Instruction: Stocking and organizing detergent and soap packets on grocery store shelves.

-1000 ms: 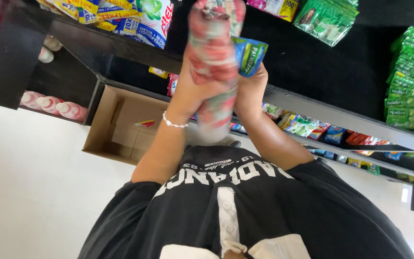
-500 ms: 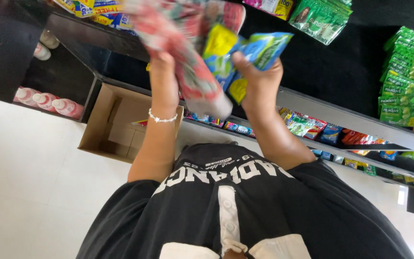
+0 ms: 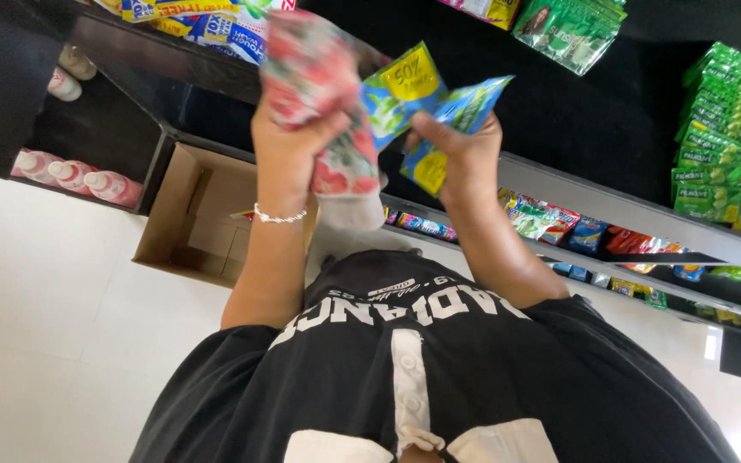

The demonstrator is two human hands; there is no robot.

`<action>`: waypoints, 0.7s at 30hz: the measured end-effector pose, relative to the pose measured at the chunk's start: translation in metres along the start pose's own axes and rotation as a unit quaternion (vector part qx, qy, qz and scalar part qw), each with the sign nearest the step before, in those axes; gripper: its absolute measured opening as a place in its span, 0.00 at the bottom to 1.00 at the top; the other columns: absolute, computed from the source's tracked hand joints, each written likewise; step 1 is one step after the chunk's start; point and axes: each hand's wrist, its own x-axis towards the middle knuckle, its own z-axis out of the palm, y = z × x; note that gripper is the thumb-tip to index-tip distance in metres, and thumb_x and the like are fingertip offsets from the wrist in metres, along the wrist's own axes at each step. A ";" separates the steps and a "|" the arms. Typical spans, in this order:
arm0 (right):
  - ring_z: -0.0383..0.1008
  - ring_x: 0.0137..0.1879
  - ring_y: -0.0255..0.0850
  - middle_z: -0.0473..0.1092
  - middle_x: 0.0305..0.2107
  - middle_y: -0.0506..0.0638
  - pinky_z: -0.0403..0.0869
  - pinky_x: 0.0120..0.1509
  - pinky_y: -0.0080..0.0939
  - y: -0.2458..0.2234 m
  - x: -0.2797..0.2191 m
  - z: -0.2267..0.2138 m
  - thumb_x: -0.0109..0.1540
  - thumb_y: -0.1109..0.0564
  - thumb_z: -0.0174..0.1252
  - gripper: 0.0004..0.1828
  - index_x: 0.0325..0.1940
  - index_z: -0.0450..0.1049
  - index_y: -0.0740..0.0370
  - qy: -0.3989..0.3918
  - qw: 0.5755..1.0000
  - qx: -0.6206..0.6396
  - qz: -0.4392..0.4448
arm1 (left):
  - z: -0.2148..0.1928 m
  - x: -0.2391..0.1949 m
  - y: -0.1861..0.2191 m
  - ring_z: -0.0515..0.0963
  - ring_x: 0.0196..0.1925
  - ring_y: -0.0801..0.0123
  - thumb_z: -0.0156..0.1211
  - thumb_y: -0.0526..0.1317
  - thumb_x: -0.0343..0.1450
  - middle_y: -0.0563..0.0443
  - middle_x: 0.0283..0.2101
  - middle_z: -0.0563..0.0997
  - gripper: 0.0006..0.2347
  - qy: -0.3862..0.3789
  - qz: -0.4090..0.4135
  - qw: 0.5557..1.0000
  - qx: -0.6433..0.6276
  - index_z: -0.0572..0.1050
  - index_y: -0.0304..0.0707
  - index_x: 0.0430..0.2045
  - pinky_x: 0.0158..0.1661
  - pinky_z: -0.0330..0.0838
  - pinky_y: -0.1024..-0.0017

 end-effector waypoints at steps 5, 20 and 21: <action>0.78 0.33 0.42 0.77 0.33 0.54 0.77 0.39 0.42 0.017 -0.002 -0.021 0.57 0.72 0.69 0.16 0.45 0.72 0.65 -0.047 0.998 0.005 0.036 | -0.006 0.008 0.018 0.82 0.53 0.69 0.75 0.25 0.65 0.51 0.51 0.83 0.23 0.025 0.021 0.999 -0.004 0.74 0.31 0.54 0.58 0.76 0.68; 0.79 0.46 0.32 0.80 0.41 0.51 0.76 0.53 0.34 -0.037 0.029 -0.026 0.54 0.66 0.70 0.17 0.48 0.81 0.67 -0.239 0.833 -0.483 -0.127 | -0.005 0.023 0.040 0.84 0.45 0.72 0.77 0.34 0.63 0.49 0.42 0.84 0.20 -0.237 0.034 0.918 0.317 0.76 0.31 0.46 0.49 0.78 0.72; 0.77 0.43 0.33 0.80 0.38 0.51 0.76 0.50 0.34 -0.039 0.031 -0.021 0.56 0.65 0.70 0.14 0.46 0.81 0.66 -0.212 0.837 -0.497 -0.089 | -0.009 0.026 0.037 0.83 0.45 0.71 0.78 0.35 0.63 0.48 0.42 0.84 0.20 -0.198 0.079 0.924 0.318 0.76 0.31 0.46 0.50 0.78 0.71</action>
